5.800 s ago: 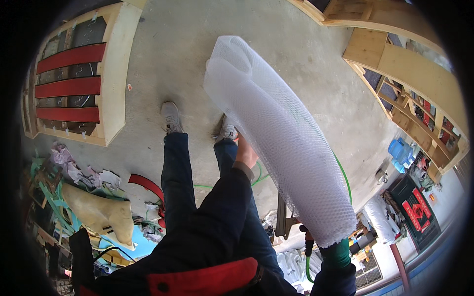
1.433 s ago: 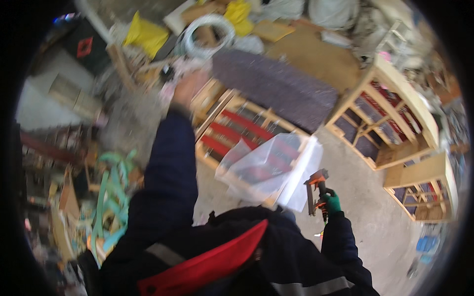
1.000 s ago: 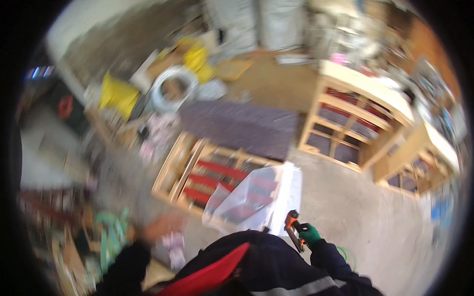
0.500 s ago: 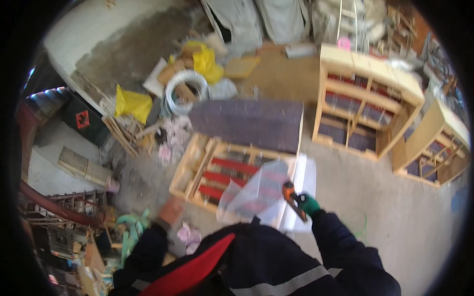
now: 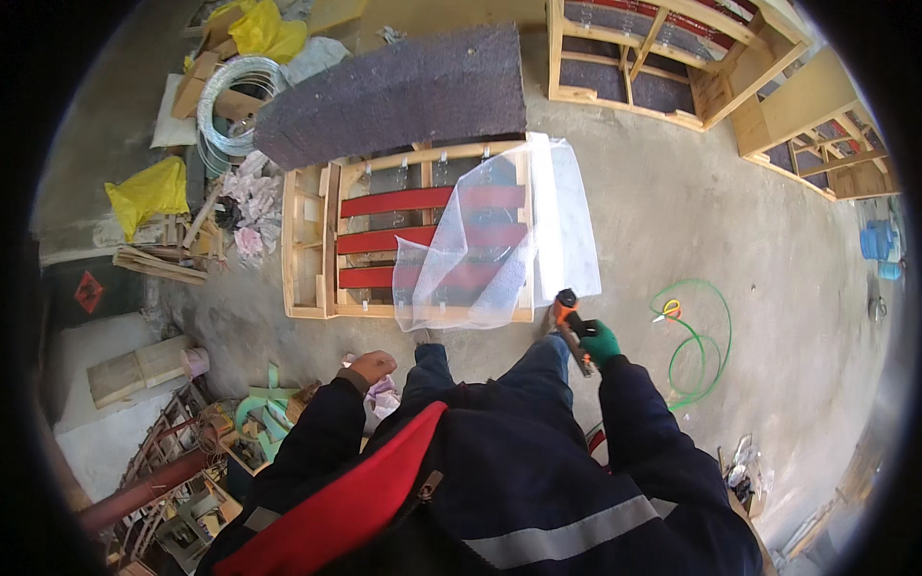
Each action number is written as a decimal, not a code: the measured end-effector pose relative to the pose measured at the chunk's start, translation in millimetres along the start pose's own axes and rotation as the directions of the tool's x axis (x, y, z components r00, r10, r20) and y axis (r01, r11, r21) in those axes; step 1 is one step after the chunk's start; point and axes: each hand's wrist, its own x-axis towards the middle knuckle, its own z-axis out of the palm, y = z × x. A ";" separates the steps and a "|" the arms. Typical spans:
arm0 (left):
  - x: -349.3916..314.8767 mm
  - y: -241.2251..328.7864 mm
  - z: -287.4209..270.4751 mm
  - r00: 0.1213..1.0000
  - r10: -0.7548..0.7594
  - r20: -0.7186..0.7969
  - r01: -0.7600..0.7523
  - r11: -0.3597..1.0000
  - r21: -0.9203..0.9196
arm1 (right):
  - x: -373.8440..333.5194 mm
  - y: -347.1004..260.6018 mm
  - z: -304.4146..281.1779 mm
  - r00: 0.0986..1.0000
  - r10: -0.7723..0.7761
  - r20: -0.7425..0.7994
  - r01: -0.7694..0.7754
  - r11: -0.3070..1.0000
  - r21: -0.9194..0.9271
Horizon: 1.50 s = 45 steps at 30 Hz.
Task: The person staples a white mesh fabric onto the underside of a wooden chair frame using a pneumatic staple gun. They position the mesh, pull it taut, and drive staples along the edges to secure it.
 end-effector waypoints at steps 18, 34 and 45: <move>308.6 -197.5 -114.2 0.937 0.326 -0.127 -0.298 0.934 0.195 | 24.4 74.3 235.1 0.890 0.138 -0.434 -0.012 0.960 0.281; 477.0 -161.5 -107.4 0.819 0.523 -0.237 -0.059 0.488 0.871 | 70.8 158.4 275.8 0.875 0.138 -0.464 -0.005 0.961 0.277; 342.3 -186.9 -444.4 0.767 0.355 -0.534 -0.117 0.897 0.427 | 48.5 175.3 279.2 0.866 0.149 -0.477 -0.032 0.969 0.244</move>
